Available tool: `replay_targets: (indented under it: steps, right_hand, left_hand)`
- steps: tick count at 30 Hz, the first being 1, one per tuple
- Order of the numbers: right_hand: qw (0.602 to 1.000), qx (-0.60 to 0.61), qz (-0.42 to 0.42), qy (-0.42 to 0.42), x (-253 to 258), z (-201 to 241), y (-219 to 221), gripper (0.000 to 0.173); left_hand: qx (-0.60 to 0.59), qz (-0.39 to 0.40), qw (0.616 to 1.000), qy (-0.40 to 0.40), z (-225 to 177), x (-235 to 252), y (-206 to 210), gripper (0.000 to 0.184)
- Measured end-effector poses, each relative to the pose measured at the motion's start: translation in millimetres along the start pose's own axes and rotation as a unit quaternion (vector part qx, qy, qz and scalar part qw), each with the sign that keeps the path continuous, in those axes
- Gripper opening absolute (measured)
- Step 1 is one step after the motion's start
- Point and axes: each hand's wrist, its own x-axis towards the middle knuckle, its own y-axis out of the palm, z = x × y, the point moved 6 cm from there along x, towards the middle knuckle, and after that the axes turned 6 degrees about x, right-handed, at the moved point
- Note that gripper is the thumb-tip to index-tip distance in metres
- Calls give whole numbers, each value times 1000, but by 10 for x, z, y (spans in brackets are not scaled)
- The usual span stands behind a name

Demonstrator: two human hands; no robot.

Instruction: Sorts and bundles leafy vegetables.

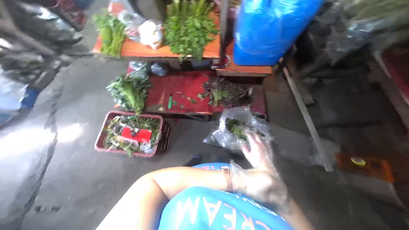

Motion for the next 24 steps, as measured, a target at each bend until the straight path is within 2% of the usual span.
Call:
replay_targets:
  steps: [2, 3, 4, 5, 6, 8, 11, 12, 13, 16, 17, 19, 21, 22, 24]
  right_hand:
    - [998, 8, 48, 31, 58, -39, 32, 51]
    - [997, 25, 53, 42, 74, -63, 72, 51]
    - [997, 54, 27, 39, 96, -92, 136, 47]
    - [997, 63, 33, 7, 175, -133, 217, 48]
    - [997, 54, 58, -20, 244, -99, 258, 50]
    - [990, 82, 115, -23, 409, 60, 289, 51]
    - [971, 195, 133, -27, 738, 203, 380, 47]
    - [965, 222, 136, -36, 837, 281, 394, 45]
    - [959, 239, 146, -42, 921, 362, 412, 43]
    - [951, 237, 194, -45, 1100, 491, 599, 41]
    - [950, 225, 212, -40, 1125, 504, 698, 41]
    - [946, 204, 252, -19, 1119, 523, 928, 41]
    - [941, 182, 286, 23, 1044, 554, 1151, 41]
    - [938, 168, 299, 45, 1005, 574, 1266, 41]
    - [936, 147, 312, 75, 945, 661, 1505, 42]
  left_hand:
    - [40, -103, 993, -32, 73, -72, -70, 22]
    - [76, -151, 983, -78, 166, -88, -160, 27]
    - [116, -163, 972, -125, 286, -89, -234, 31]
    - [128, -138, 967, -171, 388, -98, -263, 35]
    - [125, -129, 966, -185, 438, -127, -265, 35]
    - [60, -122, 977, -162, 449, -219, -191, 27]
    - [-80, -24, 983, -164, 574, -419, 165, 21]
    - [-103, -18, 976, -189, 637, -516, 172, 22]
    - [-113, -57, 966, -227, 694, -639, 69, 23]
    - [-121, -282, 896, -321, 901, -1241, -498, 26]
    - [-122, -335, 867, -348, 1007, -1533, -641, 28]
    - [-111, -387, 812, -424, 1234, -2244, -763, 32]
    - [-128, -392, 755, -510, 1427, -3058, -664, 39]
    - [-160, -417, 714, -539, 1516, -3482, -542, 41]
    - [-258, -500, 595, -574, 1618, -4318, -242, 41]
